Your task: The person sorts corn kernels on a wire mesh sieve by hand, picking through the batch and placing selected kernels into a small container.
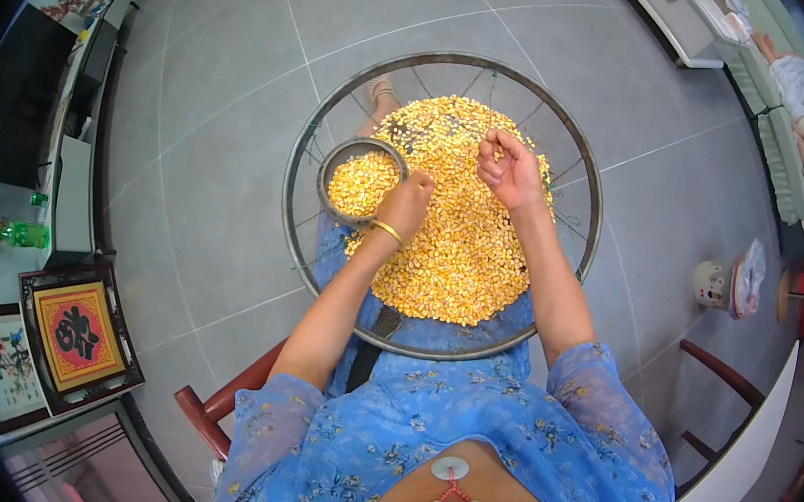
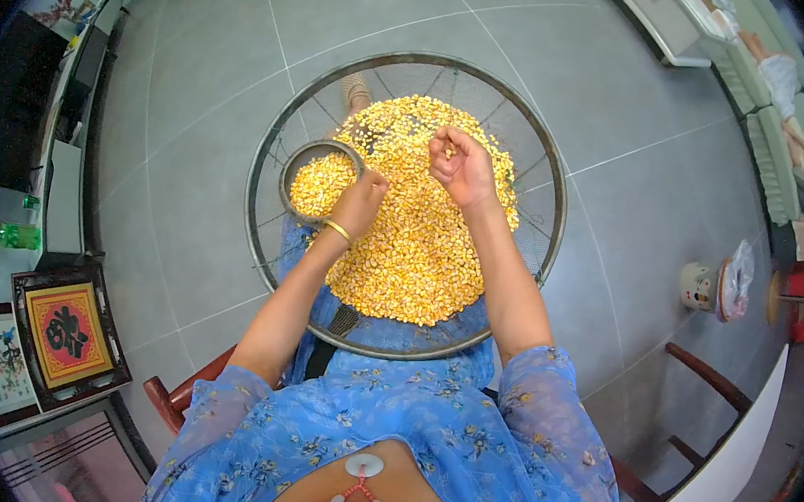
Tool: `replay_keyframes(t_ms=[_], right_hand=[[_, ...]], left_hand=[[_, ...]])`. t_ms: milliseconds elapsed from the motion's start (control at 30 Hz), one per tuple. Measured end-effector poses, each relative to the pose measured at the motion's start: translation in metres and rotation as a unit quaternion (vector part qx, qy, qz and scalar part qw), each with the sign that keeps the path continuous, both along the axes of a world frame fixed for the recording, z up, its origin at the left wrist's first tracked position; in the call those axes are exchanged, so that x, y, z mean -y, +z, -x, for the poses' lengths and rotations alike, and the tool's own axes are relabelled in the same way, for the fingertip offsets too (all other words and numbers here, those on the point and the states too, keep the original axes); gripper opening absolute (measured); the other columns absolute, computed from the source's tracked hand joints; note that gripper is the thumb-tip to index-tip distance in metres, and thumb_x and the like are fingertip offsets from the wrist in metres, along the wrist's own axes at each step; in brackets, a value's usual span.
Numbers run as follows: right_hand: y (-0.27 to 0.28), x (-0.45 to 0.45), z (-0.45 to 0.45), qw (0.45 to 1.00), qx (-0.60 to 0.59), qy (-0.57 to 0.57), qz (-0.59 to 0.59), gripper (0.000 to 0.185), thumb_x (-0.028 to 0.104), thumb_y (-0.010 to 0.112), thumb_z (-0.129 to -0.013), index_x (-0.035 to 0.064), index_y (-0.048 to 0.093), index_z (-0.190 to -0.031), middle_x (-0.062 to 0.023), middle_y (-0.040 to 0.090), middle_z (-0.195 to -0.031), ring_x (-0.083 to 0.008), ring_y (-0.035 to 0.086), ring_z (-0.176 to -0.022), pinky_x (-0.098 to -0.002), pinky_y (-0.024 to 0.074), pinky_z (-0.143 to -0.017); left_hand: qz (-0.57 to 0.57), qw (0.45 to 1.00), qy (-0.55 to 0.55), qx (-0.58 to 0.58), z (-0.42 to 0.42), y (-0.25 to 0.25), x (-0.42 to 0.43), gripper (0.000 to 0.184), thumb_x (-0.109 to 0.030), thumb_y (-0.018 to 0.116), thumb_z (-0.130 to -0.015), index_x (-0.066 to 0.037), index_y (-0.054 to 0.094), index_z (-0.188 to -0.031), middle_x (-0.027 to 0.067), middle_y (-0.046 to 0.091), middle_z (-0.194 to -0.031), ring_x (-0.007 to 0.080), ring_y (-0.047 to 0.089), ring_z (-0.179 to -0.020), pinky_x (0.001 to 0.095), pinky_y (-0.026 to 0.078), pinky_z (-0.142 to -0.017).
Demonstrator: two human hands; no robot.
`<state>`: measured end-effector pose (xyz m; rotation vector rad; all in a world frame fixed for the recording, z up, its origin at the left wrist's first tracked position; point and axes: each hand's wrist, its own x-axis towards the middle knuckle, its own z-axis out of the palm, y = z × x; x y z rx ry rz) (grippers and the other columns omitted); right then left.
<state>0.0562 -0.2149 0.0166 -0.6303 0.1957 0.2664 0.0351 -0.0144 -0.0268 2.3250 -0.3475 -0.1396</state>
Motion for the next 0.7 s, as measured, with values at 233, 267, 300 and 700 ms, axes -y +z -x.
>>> replay_keyframes(t_ms=[233,267,300,700], right_hand=[[-0.005,0.003,0.003,0.999,-0.015,0.004,0.043,0.028,0.029,0.045,-0.095,0.0077,0.050,-0.077,0.0009,0.044,-0.058,-0.0059,0.031,-0.040,-0.0213,0.0233,-0.036],[-0.001,0.000,0.004,0.998,-0.018,0.007,0.060,0.028,0.029,0.046,-0.094,0.0075,0.050,-0.077,0.0017,0.043,-0.056,-0.0055,0.031,-0.040,-0.0212,0.0225,-0.035],[-0.001,-0.002,0.005,0.998,-0.019,0.007,0.058,0.028,0.029,0.046,-0.094,0.0075,0.050,-0.077,0.0017,0.043,-0.056,-0.0055,0.031,-0.040,-0.0212,0.0225,-0.035],[-0.009,-0.017,0.010,0.966,0.033,0.103,0.233,0.022,0.021,0.049,-0.091,0.0004,0.057,-0.091,0.0048,0.035,-0.049,-0.0038,0.026,-0.038,-0.0216,0.0199,-0.034]], left_hand=[[-0.322,0.938,-0.131,-0.008,0.023,0.003,0.021,0.016,-0.007,0.045,-0.083,0.003,0.045,-0.096,0.0200,0.065,-0.072,0.0320,0.066,-0.067,0.0422,0.051,-0.059],[-0.324,0.937,-0.132,-0.010,0.023,0.000,0.021,0.016,-0.007,0.045,-0.083,0.003,0.045,-0.096,0.0200,0.065,-0.072,0.0320,0.066,-0.067,0.0422,0.051,-0.059],[-0.315,0.942,-0.116,-0.009,0.021,-0.003,0.021,0.015,-0.008,0.045,-0.083,0.001,0.045,-0.095,0.0198,0.064,-0.070,0.0335,0.065,-0.065,0.0437,0.050,-0.057],[0.019,0.995,-0.010,-0.102,0.020,-0.003,0.005,0.028,-0.031,0.059,-0.082,-0.004,0.056,-0.081,0.0194,0.061,-0.074,0.0369,0.059,-0.071,0.0446,0.044,-0.065]])
